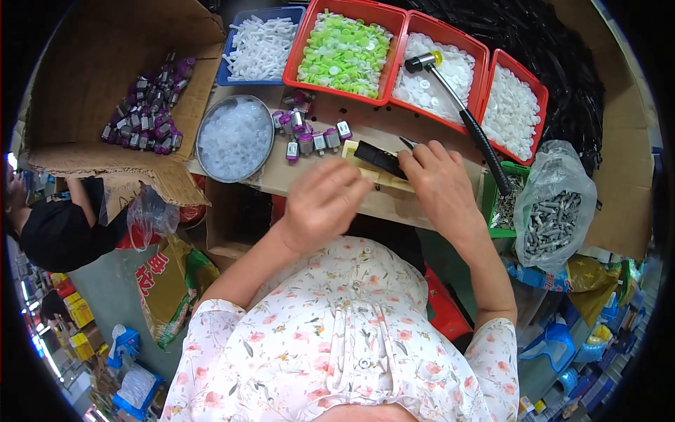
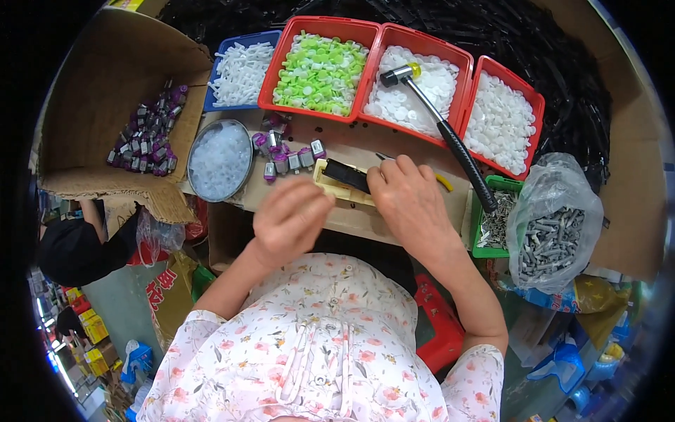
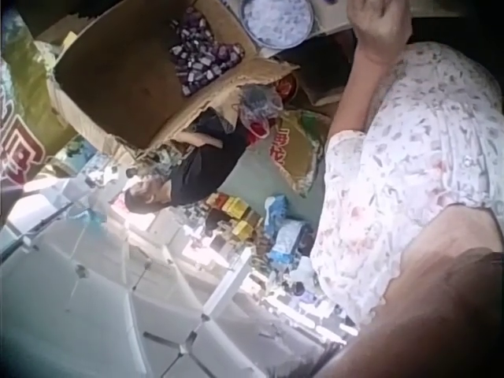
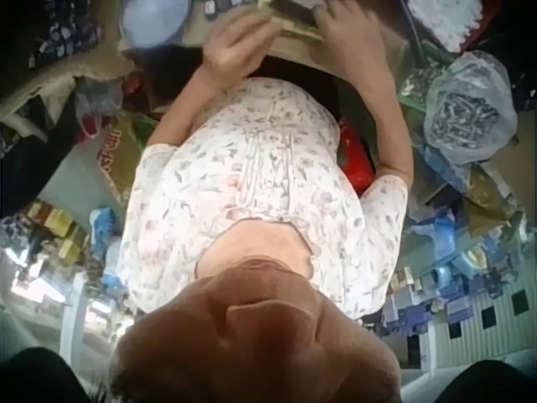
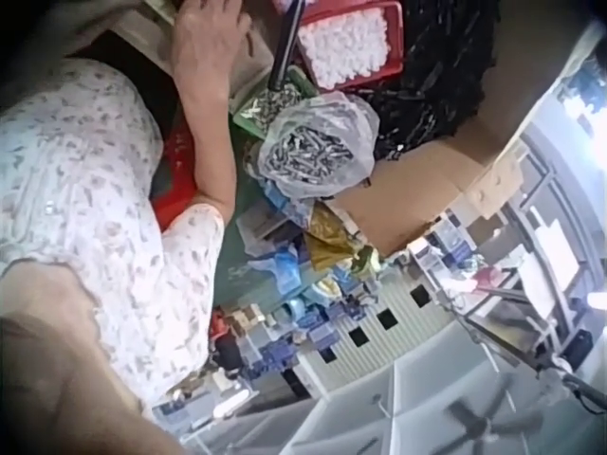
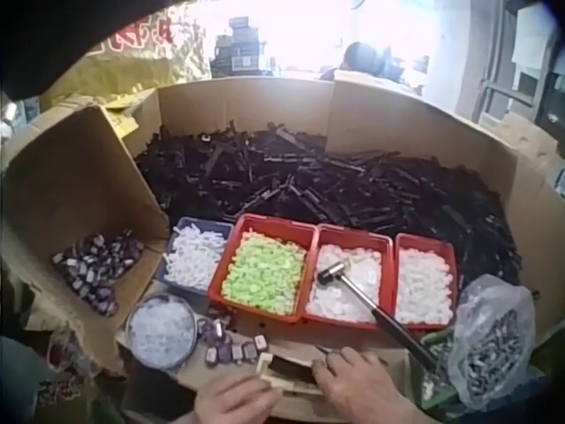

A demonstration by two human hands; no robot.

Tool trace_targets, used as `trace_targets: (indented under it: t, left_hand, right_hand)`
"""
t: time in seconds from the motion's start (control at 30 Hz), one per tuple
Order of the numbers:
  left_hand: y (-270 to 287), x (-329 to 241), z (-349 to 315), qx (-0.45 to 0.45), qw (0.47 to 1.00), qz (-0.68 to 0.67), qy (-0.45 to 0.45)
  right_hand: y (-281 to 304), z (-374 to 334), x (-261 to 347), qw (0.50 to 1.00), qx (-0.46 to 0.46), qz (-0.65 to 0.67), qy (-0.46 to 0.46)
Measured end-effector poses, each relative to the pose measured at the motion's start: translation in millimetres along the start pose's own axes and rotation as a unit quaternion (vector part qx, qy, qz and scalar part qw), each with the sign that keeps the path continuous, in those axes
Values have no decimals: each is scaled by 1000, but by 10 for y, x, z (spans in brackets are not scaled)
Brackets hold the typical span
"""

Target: Assemble small plastic toy components using pliers, a small hammer, and a jig.

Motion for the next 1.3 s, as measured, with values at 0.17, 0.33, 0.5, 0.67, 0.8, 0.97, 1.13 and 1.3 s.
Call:
trace_targets:
  t: [0.17,0.33,0.5,0.67,0.8,0.97,1.13,1.3]
  left_hand:
    - [-1,300,7,6,996,66,60]
    - [-176,352,-65,39,994,94,40]
    - [-200,405,-118,60,993,91,51]
    - [-166,415,-129,75,990,103,54]
    - [-61,407,-105,68,991,89,67]
    - [164,569,-260,23,982,165,95]
    - [124,585,-273,41,969,226,90]
    - [76,635,-313,34,967,239,82]
  right_hand:
    - [-61,89,54,997,45,-5,67]
    - [-68,102,101,992,49,-54,103]
    - [-125,71,154,991,18,-50,124]
    - [-160,54,130,992,2,-22,123]
    - [-116,56,32,996,7,28,89]
    - [3,226,88,992,-77,95,38]
    - [-224,705,312,989,-64,130,33]
    - [-403,867,339,987,-80,108,85]
Point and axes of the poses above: each hand's wrist, its own z-axis towards the middle knuckle, its own y-axis out of the back of the hand, x = y × z, the point moved 8 cm from there along z, towards the middle knuckle, and after that the axes turned 10 degrees about y, right-handed, at the moved point
